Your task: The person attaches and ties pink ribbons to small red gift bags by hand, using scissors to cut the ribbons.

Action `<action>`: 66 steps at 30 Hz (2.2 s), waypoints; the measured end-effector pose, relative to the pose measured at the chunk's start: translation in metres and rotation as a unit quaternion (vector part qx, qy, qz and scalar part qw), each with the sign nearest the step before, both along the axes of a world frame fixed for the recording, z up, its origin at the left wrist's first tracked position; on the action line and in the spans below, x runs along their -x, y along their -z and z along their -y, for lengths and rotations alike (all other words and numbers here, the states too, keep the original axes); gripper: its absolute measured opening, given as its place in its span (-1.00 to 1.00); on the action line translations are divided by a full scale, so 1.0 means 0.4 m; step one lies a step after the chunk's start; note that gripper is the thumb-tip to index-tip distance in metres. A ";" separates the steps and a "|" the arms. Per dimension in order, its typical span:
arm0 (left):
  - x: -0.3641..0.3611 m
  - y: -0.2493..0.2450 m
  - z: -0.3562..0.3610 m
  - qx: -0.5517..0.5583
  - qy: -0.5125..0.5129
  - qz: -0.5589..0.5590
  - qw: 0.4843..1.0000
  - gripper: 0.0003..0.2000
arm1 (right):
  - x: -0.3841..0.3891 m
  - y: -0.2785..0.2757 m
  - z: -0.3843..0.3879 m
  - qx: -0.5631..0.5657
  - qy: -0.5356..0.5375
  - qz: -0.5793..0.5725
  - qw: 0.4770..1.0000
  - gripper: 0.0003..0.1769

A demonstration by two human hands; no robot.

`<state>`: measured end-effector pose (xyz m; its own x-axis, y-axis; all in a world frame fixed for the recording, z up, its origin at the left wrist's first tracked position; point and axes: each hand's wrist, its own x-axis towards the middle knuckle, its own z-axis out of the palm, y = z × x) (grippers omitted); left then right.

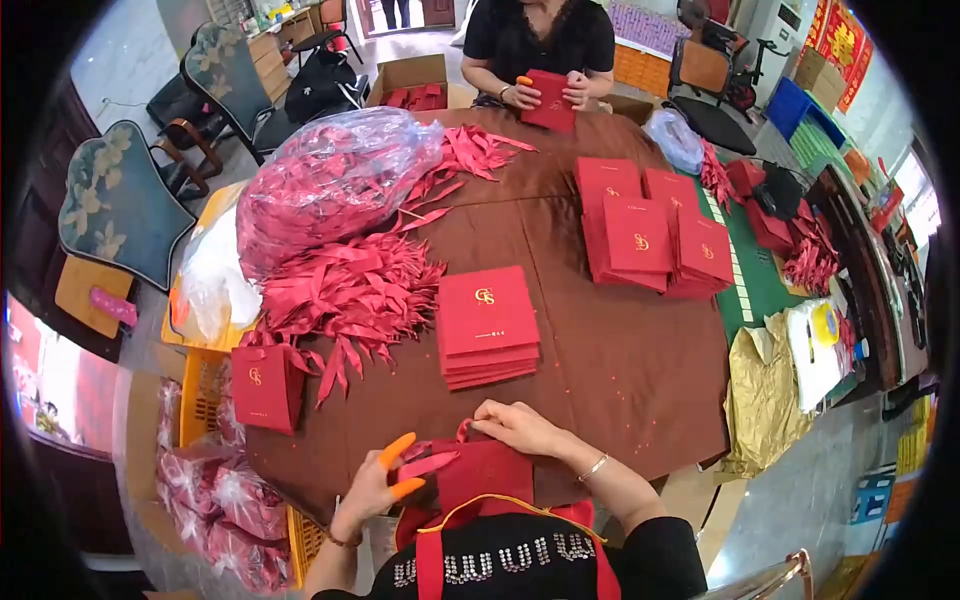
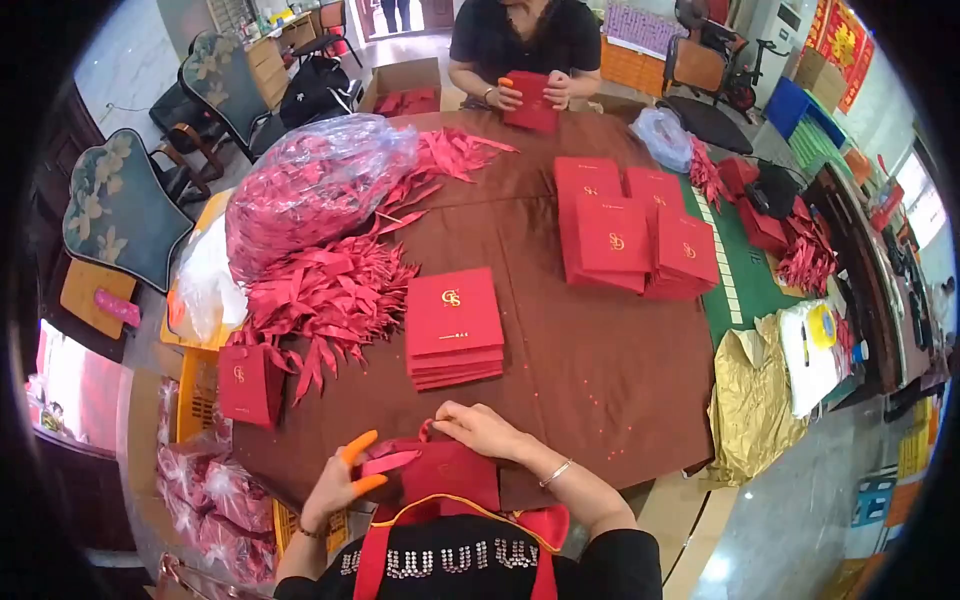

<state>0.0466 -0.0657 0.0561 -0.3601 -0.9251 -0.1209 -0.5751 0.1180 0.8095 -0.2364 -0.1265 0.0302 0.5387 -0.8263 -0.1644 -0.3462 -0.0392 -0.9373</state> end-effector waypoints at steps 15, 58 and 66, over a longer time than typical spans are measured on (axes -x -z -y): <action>-0.181 -0.165 -0.025 -0.092 -0.097 -0.070 0.989 -0.68 | -0.001 0.026 0.019 0.039 0.065 -0.057 0.996 -0.73; 0.158 -0.038 0.071 -0.195 -0.076 -0.297 0.931 -0.88 | -0.034 0.040 0.001 0.084 0.043 -0.124 0.988 -0.71; 0.192 0.018 0.055 -0.011 0.013 -0.097 0.995 -0.82 | -0.023 -0.020 -0.011 -0.029 0.091 -0.058 0.994 -0.66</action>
<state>-0.0303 -0.0878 0.0489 -0.4027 -0.9129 -0.0663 -0.4044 0.1124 0.9076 -0.2273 -0.1221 0.0382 0.3567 -0.8952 -0.2670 -0.4484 0.0867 -0.8896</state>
